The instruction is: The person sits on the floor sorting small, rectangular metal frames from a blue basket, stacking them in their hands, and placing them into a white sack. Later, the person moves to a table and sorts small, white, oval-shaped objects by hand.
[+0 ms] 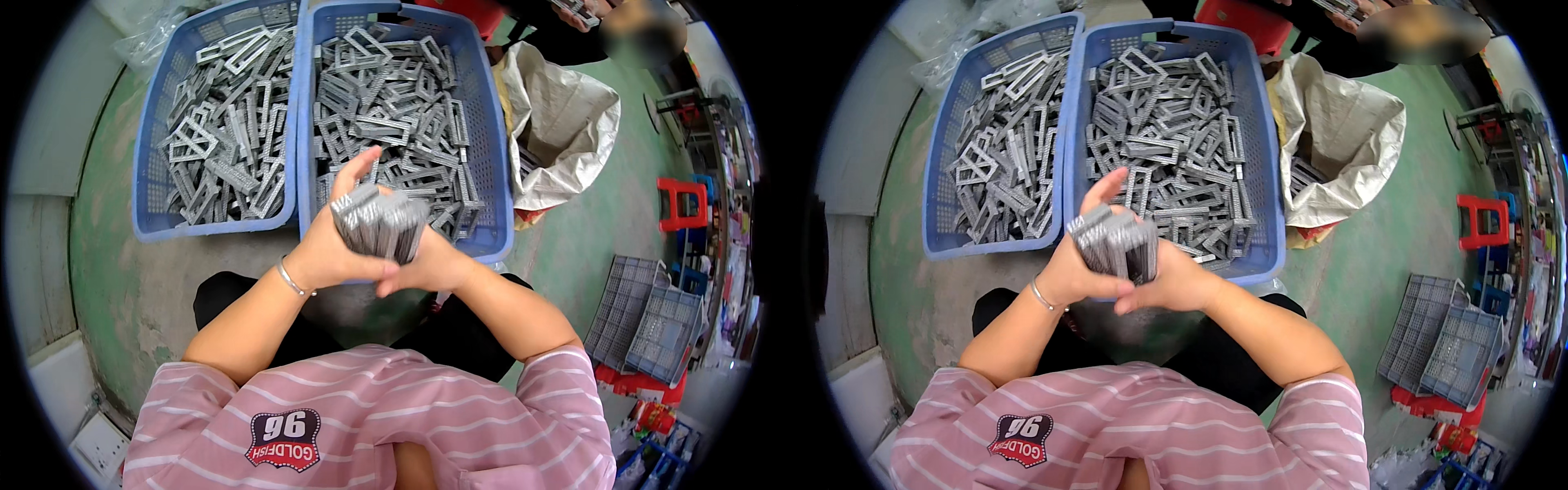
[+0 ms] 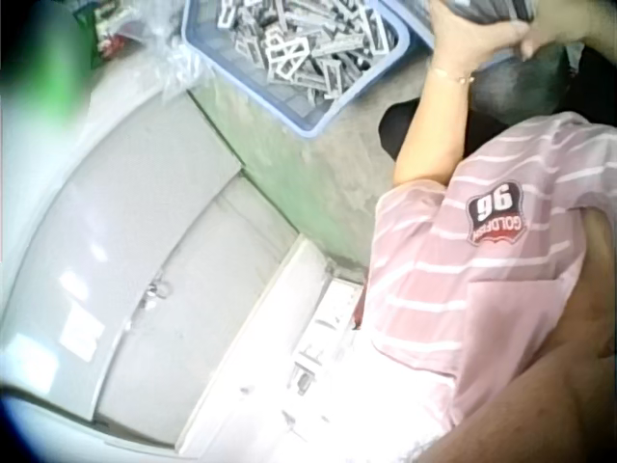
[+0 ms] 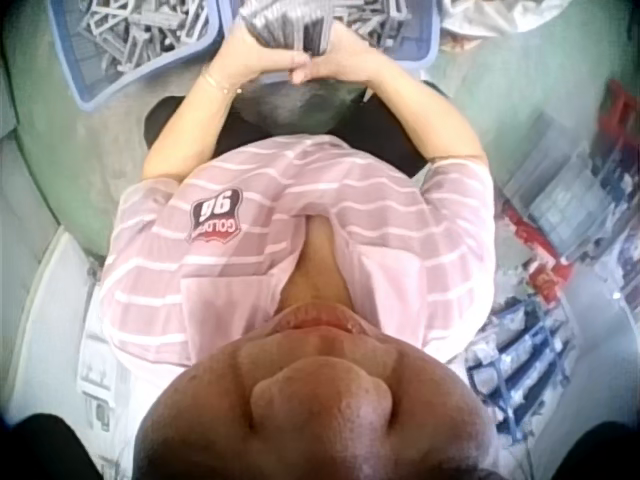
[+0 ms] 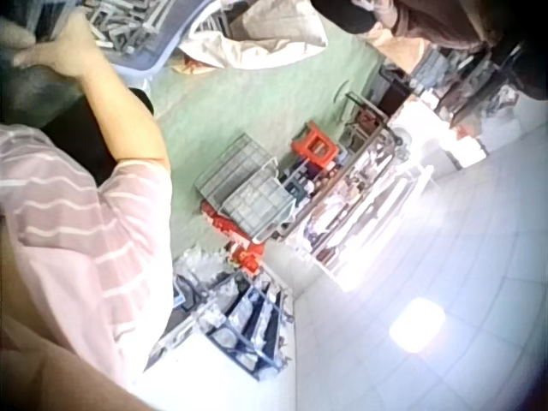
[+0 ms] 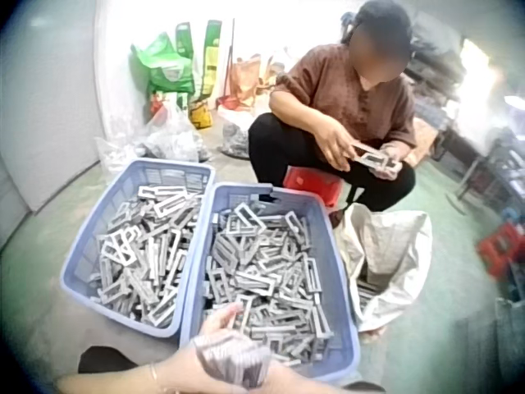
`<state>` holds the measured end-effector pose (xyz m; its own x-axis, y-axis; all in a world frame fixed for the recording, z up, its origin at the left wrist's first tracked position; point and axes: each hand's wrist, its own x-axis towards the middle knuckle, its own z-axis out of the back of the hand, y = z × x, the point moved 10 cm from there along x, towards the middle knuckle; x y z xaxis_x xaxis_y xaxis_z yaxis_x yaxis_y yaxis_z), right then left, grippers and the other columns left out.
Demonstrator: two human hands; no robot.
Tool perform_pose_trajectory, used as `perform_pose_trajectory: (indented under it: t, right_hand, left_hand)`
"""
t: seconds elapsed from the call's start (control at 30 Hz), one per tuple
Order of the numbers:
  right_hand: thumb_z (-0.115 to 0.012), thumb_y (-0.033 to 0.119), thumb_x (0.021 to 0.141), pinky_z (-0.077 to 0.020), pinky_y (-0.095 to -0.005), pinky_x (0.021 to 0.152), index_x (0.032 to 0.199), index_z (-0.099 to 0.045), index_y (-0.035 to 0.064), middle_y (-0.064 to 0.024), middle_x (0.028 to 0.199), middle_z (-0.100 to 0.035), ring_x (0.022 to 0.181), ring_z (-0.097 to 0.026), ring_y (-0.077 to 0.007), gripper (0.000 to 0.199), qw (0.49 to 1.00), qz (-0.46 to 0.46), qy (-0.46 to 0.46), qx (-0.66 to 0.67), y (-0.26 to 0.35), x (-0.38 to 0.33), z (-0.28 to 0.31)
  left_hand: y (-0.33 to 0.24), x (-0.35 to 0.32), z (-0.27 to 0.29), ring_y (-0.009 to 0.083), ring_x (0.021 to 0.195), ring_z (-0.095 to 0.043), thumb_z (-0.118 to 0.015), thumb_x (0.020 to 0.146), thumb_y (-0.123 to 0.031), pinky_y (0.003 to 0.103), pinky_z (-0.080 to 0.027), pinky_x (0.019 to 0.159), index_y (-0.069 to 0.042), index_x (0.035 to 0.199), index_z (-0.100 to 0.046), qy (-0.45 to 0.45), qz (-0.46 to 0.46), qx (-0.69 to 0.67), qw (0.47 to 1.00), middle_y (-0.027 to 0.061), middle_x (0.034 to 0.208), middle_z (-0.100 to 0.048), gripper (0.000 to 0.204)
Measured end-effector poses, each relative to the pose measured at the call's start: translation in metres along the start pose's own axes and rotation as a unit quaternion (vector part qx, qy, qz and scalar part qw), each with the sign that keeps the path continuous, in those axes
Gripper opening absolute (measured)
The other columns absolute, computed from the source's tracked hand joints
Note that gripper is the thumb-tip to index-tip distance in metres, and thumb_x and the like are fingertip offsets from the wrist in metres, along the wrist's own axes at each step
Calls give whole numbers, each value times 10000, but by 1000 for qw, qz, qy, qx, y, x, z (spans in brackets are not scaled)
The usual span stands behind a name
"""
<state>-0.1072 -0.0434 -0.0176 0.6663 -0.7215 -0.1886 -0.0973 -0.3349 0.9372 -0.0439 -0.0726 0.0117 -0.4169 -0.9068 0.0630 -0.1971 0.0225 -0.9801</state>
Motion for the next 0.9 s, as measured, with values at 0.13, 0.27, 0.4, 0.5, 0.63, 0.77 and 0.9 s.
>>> perform_pose_trajectory:
  t: [0.13,0.27,0.4,0.5,0.63,0.77,0.9]
  right_hand:
    - [-792,45,565,-463,-326,795,1140,-470,39,-79,1006,-577,923,-570,-182,659,993,35,-65,-89,9,-16,0]
    - [-776,145,532,-482,-390,713,1056,-485,44,-147,952,-567,856,-574,-342,608,878,97,-217,-415,51,-30,15]
    - [-789,215,557,-483,-391,689,1008,-493,24,-138,937,-577,856,-583,-325,572,817,90,-267,-504,63,-31,25]
    - [-793,237,564,-480,-392,702,1005,-499,26,-139,953,-578,875,-578,-323,571,818,37,-259,-513,56,-31,29]
    - [-820,286,574,-467,-328,714,1008,-530,5,-94,878,-605,797,-589,-194,593,946,-22,-266,-183,24,-28,61]
    - [-698,273,756,-475,-293,622,960,-568,70,-21,812,-603,729,-587,-143,316,899,50,-422,103,41,-48,141]
    - [-674,412,753,-374,-274,459,840,-550,140,15,698,-595,596,-570,-144,312,806,-59,-571,144,39,-82,257]
  left_hand:
    - [-9,1,-15,306,1322,-178,-829,449,-344,428,-153,1060,-67,1283,-414,94,-59,145,983,172,1411,-200,972]
    - [7,-2,-9,265,1271,-310,-823,513,-161,401,-248,1045,-48,1354,-261,50,32,-64,996,165,1349,-329,1017]
    - [11,-4,-14,240,1160,-459,-673,626,111,349,-409,949,-23,1339,-262,7,95,-254,963,148,1293,-414,834]
    - [23,-5,-10,227,1139,-480,-657,647,115,333,-410,948,-20,1325,-295,-7,161,-230,960,145,1254,-456,780]
    - [31,-8,8,229,1043,-540,-664,737,9,314,-454,864,-15,1296,-332,-81,166,-237,954,168,1210,-480,651]
    - [34,-9,37,201,979,-582,-576,825,-88,297,-492,787,-14,1151,-465,-149,185,-231,944,152,1093,-576,352]
    - [38,-15,54,172,915,-592,-564,836,-98,279,-489,754,-29,1094,-491,-193,206,-274,919,118,1017,-599,278]
